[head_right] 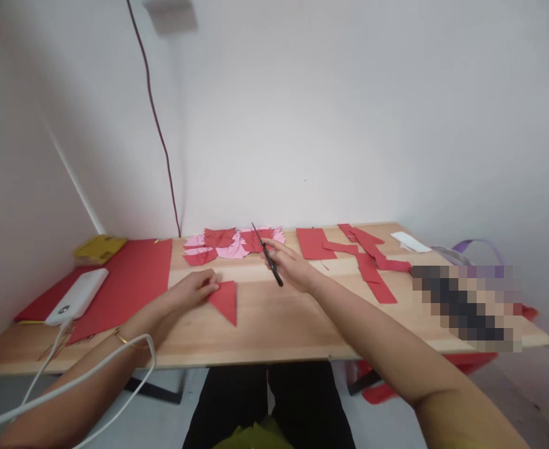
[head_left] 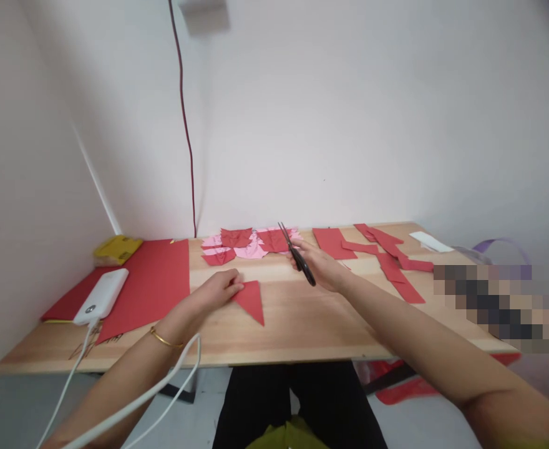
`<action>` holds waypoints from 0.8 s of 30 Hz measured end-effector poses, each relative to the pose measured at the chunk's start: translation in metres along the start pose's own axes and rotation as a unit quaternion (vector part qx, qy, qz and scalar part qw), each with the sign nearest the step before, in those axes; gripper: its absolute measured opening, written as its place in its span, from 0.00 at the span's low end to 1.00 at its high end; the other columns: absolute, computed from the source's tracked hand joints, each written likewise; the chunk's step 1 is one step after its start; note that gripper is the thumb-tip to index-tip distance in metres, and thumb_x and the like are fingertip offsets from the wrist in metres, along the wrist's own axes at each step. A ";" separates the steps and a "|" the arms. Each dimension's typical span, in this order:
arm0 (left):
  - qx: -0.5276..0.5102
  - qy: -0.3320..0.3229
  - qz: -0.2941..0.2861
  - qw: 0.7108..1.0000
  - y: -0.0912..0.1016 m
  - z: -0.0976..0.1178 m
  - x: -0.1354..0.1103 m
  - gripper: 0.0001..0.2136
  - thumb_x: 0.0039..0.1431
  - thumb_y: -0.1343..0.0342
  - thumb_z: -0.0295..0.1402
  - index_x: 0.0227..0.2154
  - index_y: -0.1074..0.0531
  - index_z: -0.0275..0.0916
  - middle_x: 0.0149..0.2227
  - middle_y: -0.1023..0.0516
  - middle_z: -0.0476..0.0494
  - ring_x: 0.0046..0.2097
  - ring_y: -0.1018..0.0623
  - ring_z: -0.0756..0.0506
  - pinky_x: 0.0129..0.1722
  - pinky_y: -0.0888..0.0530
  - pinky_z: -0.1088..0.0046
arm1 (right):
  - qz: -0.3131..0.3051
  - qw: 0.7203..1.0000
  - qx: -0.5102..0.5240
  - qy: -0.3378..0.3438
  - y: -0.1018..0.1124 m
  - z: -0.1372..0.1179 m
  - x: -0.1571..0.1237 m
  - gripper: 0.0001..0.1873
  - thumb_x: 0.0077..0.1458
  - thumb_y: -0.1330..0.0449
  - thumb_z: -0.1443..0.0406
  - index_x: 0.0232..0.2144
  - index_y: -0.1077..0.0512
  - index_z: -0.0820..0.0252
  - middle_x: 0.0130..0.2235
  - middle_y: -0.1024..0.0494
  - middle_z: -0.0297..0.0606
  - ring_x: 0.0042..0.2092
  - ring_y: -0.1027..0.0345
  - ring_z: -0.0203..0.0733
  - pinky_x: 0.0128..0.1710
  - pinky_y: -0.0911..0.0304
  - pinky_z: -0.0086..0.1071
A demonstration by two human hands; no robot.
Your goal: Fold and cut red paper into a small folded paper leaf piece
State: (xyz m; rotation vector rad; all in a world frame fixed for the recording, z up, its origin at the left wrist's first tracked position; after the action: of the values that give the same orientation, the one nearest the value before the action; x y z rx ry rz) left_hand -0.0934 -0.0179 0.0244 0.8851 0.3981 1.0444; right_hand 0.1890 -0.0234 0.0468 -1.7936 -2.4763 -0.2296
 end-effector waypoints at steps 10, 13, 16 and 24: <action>-0.295 0.027 0.241 0.924 0.006 0.036 0.050 0.13 0.56 0.46 0.42 0.26 0.40 0.39 0.23 0.43 0.55 0.25 0.42 0.53 0.27 0.42 0.78 | 0.127 0.983 0.096 0.088 0.004 0.010 0.023 0.25 0.50 0.37 0.56 0.48 0.39 0.55 0.29 0.35 0.29 0.27 0.40 0.32 0.28 0.41 0.30; -0.334 0.026 0.261 0.905 -0.008 0.040 0.060 0.13 0.55 0.45 0.43 0.26 0.39 0.39 0.23 0.42 0.55 0.25 0.42 0.53 0.27 0.42 0.78 | 0.132 0.985 0.084 0.067 0.015 0.016 0.023 0.25 0.52 0.39 0.54 0.47 0.40 0.57 0.31 0.30 0.33 0.30 0.34 0.36 0.31 0.38 0.33; -0.346 0.039 0.257 0.902 -0.023 0.039 0.065 0.14 0.55 0.44 0.43 0.25 0.39 0.39 0.22 0.43 0.55 0.25 0.42 0.53 0.27 0.42 0.77 | 0.083 0.992 0.081 0.053 0.017 0.018 0.022 0.25 0.49 0.36 0.56 0.46 0.40 0.57 0.31 0.29 0.32 0.30 0.33 0.37 0.33 0.37 0.35; -0.506 0.099 0.153 0.843 -0.033 0.036 0.057 0.14 0.52 0.40 0.43 0.26 0.34 0.38 0.25 0.29 0.52 0.27 0.31 0.52 0.31 0.33 0.77 | 0.085 0.994 0.038 0.054 0.014 0.024 0.020 0.19 0.53 0.39 0.61 0.45 0.40 0.53 0.30 0.31 0.30 0.31 0.37 0.34 0.31 0.42 0.30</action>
State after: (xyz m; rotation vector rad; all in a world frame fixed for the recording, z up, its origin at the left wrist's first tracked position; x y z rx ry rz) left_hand -0.0240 0.0090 0.0268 -0.1306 -0.1659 1.4248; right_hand 0.1965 0.0037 0.0273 -1.8946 -2.2144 -0.2134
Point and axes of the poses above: each hand's wrist, its own x-axis towards the middle knuckle, its own y-axis out of the back of the hand, z = x × y, the point moved 1 cm from there along x, towards the middle knuckle
